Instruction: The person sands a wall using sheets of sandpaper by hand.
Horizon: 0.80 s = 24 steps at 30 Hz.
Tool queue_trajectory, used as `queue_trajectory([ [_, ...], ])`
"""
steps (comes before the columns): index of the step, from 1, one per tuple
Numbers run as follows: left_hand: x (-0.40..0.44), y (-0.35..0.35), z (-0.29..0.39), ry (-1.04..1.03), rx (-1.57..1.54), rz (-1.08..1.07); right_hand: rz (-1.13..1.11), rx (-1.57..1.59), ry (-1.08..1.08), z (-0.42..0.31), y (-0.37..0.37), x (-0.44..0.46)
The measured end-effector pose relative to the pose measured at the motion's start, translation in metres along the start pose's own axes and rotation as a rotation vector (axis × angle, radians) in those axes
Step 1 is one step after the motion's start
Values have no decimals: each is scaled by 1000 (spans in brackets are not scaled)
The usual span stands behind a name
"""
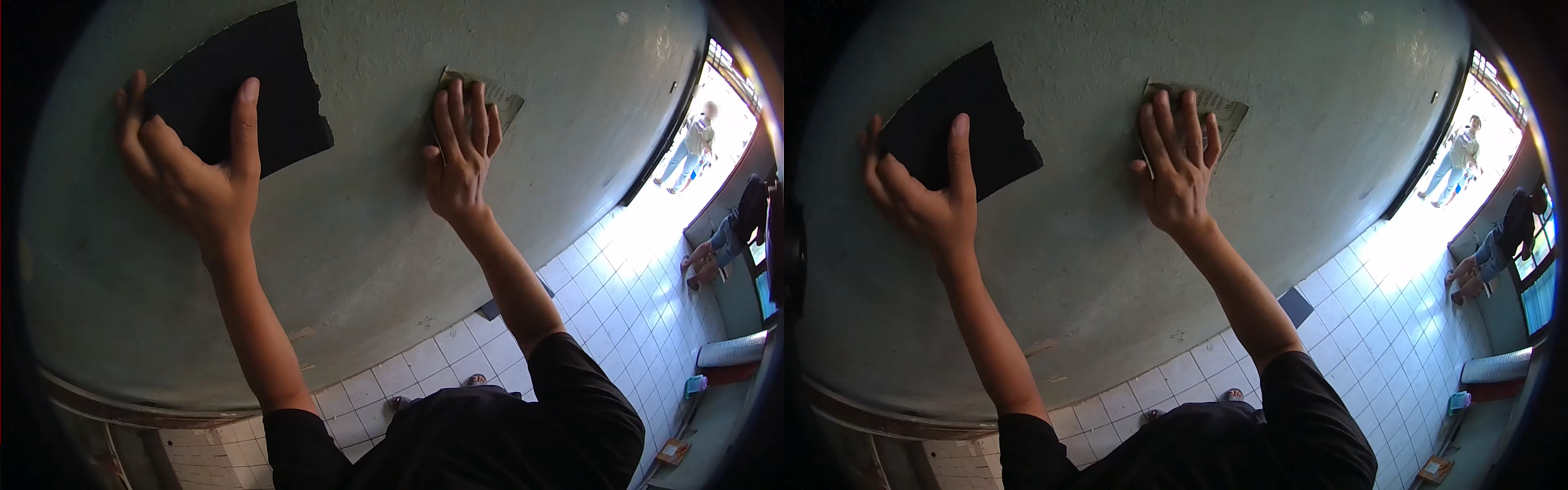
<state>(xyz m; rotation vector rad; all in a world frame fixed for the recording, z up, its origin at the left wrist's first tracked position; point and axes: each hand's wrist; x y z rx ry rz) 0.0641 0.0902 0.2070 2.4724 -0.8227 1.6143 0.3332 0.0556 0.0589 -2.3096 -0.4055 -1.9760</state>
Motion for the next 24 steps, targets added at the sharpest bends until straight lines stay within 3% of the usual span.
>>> queue_trajectory([
  [7, 0, 4, 1, -1, 13, -11, -146, 74, 26, -28, -12, -112],
  [15, 1, 2, 0, 9, -9, 7, -178, 34, 103, -10, -14, -154],
  [20, 0, 6, 2, 18, -24, -22, -97, 88, 127, -9, -17, -124],
  [24, 4, 4, 5, 38, -15, -32, 53, 92, 96, -20, -11, -17],
])
Point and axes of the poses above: each hand's wrist, its own x-axis towards the middle knuckle, its own y-axis out of the back of the hand, z = x × y, and after that the axes turned 6 degrees about -y, right-handed
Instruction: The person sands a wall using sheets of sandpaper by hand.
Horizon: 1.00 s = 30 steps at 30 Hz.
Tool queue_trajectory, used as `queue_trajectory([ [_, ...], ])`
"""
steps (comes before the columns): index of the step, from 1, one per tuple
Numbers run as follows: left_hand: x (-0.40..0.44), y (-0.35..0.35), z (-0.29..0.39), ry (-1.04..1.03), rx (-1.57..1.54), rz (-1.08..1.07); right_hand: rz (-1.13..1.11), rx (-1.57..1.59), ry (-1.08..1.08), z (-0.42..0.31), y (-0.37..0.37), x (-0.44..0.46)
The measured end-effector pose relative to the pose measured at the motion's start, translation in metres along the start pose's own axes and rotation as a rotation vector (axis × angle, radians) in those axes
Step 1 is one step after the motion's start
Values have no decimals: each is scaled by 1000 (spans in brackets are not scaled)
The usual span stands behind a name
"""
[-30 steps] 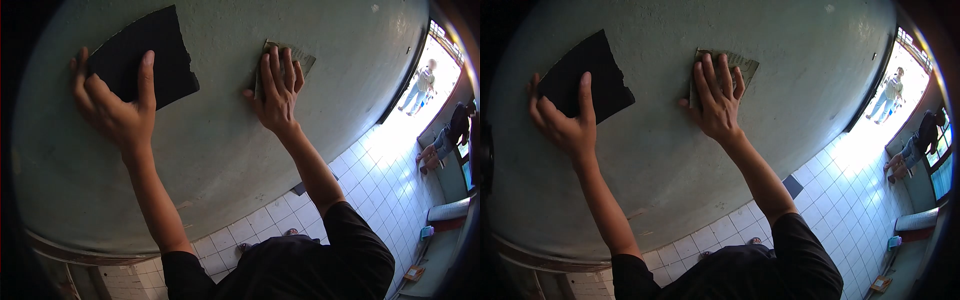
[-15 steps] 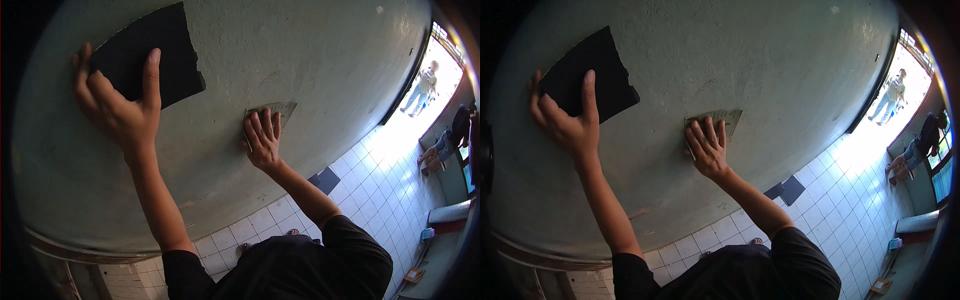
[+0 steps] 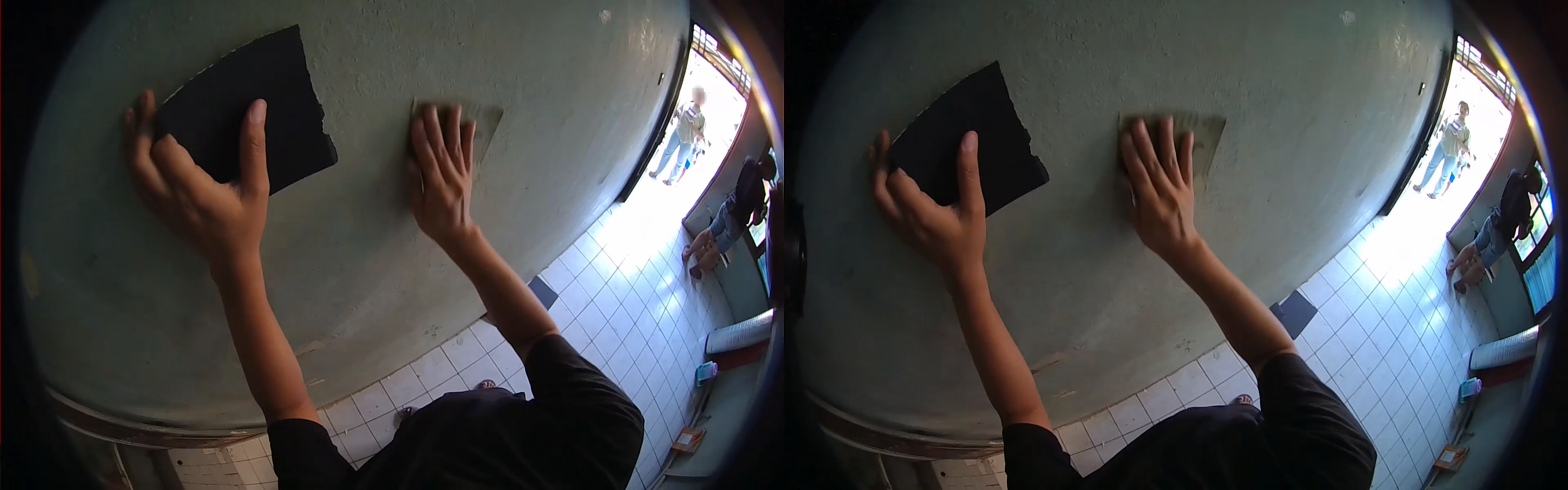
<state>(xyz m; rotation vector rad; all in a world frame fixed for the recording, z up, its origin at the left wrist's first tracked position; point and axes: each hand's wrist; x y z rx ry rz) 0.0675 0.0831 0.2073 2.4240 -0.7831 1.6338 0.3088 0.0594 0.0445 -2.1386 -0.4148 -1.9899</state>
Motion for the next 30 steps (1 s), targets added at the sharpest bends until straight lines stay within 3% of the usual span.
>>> queue_trajectory([
  [3, -1, 0, -2, -15, 24, 0, -24, -7, -84, -10, 1, 6],
  [6, -3, 0, -3, -18, 11, 14, -131, -30, -96, -20, 3, -64],
  [9, -4, -1, -5, -37, 11, 13, -62, -29, -50, -13, -2, -66],
  [14, -6, -4, -5, -42, -23, 11, -4, -32, -78, -5, 3, 23],
  [18, -4, -4, -5, -42, -25, 23, -85, -19, -20, -10, -6, -52],
  [21, -3, -4, -4, -41, 16, 11, -98, -24, -6, -11, -2, -60],
  [26, -3, -6, -4, -33, -17, 2, 19, -33, -62, -3, 0, 26],
  [30, -4, -8, -6, -40, -35, 30, -118, 5, -82, -20, 1, -43],
])
Point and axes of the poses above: each hand's wrist, its own x-axis towards the middle knuckle, its own y-axis out of the back of the hand, z = x × y, and after that the axes turned 6 degrees about -y, right-handed
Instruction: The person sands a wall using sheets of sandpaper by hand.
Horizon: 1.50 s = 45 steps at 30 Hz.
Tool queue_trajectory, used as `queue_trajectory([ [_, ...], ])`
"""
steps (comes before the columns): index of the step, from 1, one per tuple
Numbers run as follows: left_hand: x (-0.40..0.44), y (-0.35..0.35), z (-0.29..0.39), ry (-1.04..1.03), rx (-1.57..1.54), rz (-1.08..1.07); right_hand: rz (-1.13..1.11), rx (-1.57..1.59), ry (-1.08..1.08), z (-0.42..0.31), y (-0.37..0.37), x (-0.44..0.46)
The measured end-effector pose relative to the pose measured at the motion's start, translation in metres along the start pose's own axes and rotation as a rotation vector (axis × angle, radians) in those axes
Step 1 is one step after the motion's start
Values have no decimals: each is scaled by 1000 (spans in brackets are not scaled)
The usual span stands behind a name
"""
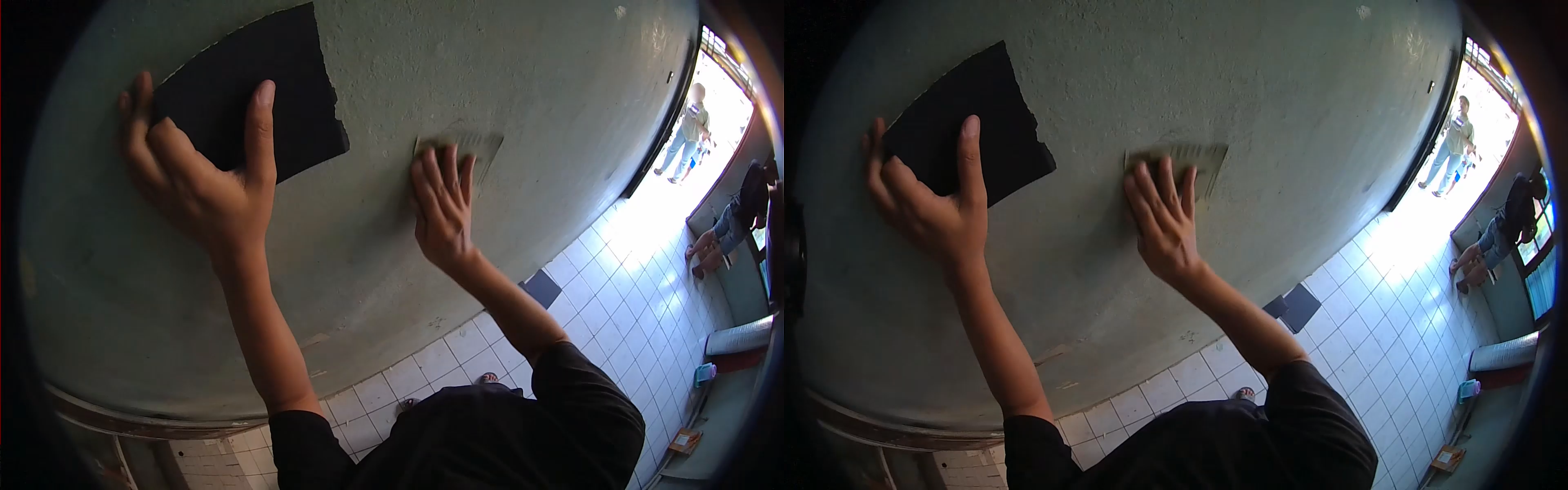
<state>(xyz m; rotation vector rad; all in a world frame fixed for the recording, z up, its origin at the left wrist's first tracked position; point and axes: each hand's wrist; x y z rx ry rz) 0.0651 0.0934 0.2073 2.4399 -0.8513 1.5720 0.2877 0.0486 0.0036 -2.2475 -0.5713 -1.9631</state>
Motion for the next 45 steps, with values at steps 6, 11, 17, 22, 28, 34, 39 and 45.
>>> queue_trajectory([
  [6, 0, -2, -2, -28, 21, 24, 92, -33, 26, 13, 8, 51],
  [11, -1, 1, 1, -1, 17, -17, 27, -29, 20, 9, -4, -6],
  [17, 0, 1, 3, 15, -3, -9, 111, -37, 100, 22, 2, 44],
  [22, 2, -3, -1, -4, 30, 13, 88, -3, -3, 10, -4, 23],
  [28, -1, -4, -1, -2, 26, 16, 142, -18, 21, 20, 8, 65],
  [34, -4, 0, -1, 5, 42, -2, -71, -5, 51, 7, 3, -26],
  [39, 0, 11, 5, -1, 47, -12, -304, 54, -116, -22, 55, -83],
  [45, -23, 22, 23, 242, -453, 47, -118, 346, -575, -30, 115, -85],
])
Point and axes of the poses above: each hand's wrist, its own x-axis towards the middle knuckle, its own y-axis out of the back of the hand, z = x × y, and after that the axes turned 6 degrees about -y, right-handed
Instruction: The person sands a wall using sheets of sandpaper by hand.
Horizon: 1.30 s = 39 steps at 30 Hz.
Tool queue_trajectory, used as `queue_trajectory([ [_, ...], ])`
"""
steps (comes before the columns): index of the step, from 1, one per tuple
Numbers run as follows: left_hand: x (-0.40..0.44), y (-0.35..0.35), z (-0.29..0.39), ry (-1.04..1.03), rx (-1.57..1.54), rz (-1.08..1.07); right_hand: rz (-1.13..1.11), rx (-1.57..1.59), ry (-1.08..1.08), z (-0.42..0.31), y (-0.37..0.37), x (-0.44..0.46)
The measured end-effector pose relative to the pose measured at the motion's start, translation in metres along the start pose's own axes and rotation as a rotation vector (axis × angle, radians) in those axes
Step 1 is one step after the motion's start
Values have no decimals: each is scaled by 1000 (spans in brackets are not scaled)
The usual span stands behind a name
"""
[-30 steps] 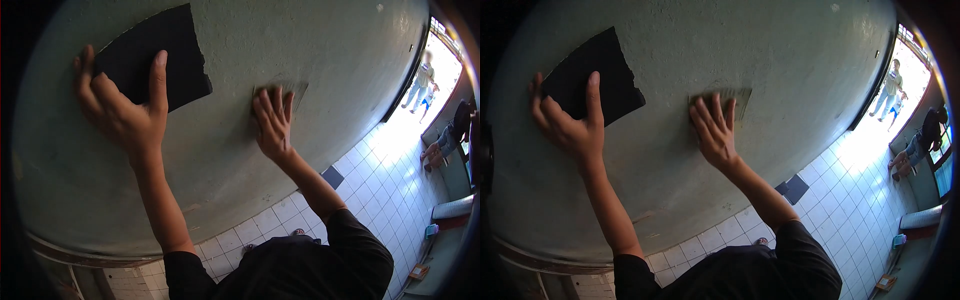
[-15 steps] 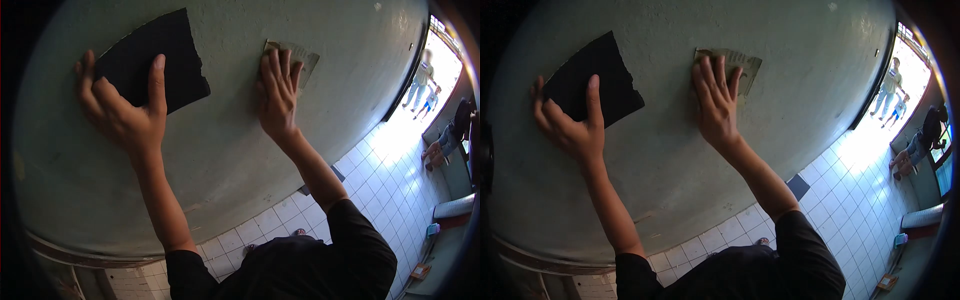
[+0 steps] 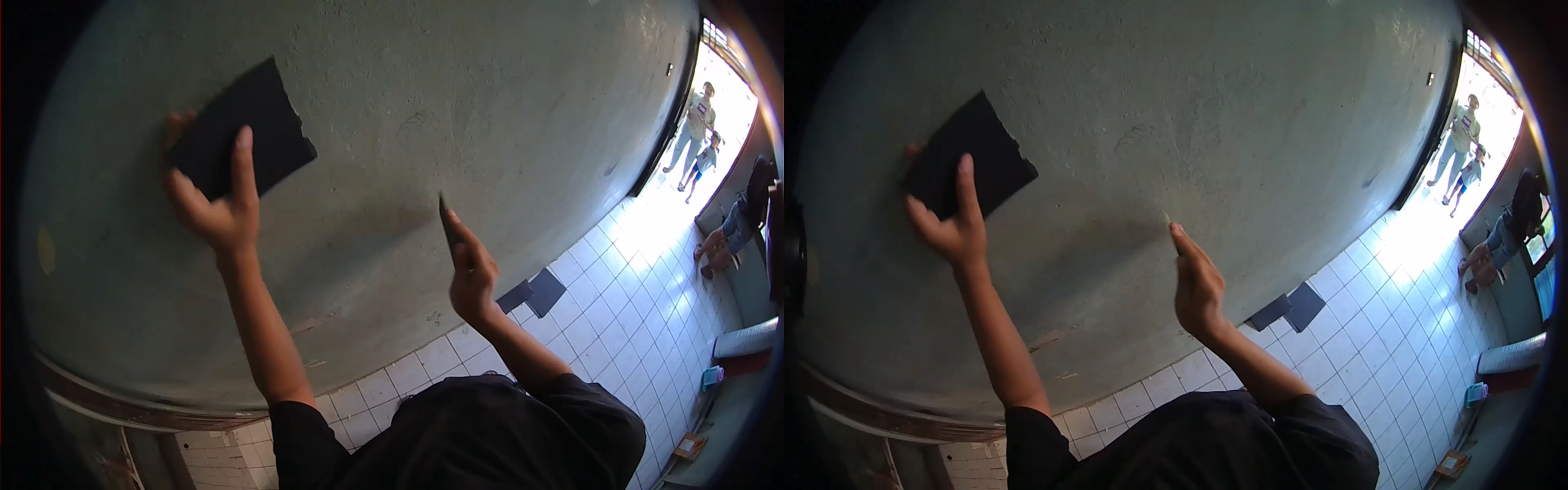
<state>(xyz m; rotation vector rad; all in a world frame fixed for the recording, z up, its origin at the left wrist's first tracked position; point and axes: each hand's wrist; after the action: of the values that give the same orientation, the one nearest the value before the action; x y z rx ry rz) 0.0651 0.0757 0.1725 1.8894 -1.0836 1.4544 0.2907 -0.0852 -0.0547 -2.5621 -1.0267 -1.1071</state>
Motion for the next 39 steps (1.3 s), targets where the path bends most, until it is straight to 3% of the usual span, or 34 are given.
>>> queue_trajectory([
  [2, -35, 8, 27, 162, -136, 19, 124, 210, -390, -12, 9, 4],
  [4, -71, 24, 68, 328, -165, -52, 50, 537, -563, -2, 28, 6],
  [5, -92, 29, 87, 429, -162, -112, 49, 535, -568, -4, 30, 10],
  [7, -133, 31, 128, 789, -275, -132, 71, 889, -800, -17, 38, 18],
  [9, -147, 31, 163, 1141, -510, -118, 27, 917, -873, -23, 45, 21],
  [12, -168, 35, 188, 1354, -592, -366, -88, 910, -960, -21, 51, 21],
  [13, -171, 36, 195, 1364, -583, -364, -150, 876, -969, -20, 52, 20],
  [15, -175, 40, 204, 1592, -808, -440, -207, 824, -962, -20, 52, 19],
  [18, -176, 48, 213, 1739, -1019, -361, -325, 773, -932, -13, 50, 11],
  [22, -167, 58, 223, 1743, -1025, -292, -410, 720, -971, -17, 44, 7],
  [24, -161, 64, 227, 1489, -844, -464, -434, 691, -961, -13, 40, 2],
  [31, -165, 73, 237, 1423, -742, -535, -508, 345, -806, -21, 38, 0],
  [39, -173, 78, 247, 1426, -667, -538, -559, 350, -816, -13, 41, -9],
])
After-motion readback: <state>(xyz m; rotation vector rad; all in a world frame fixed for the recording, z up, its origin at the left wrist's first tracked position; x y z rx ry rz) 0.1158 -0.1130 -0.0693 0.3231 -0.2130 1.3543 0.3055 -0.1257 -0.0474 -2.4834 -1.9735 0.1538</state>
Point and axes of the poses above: each hand's wrist, its own x-axis towards the middle knuckle, its own y-axis out of the back of the hand, z = x × y, and after that the axes turned 6 degrees about -y, right-handed
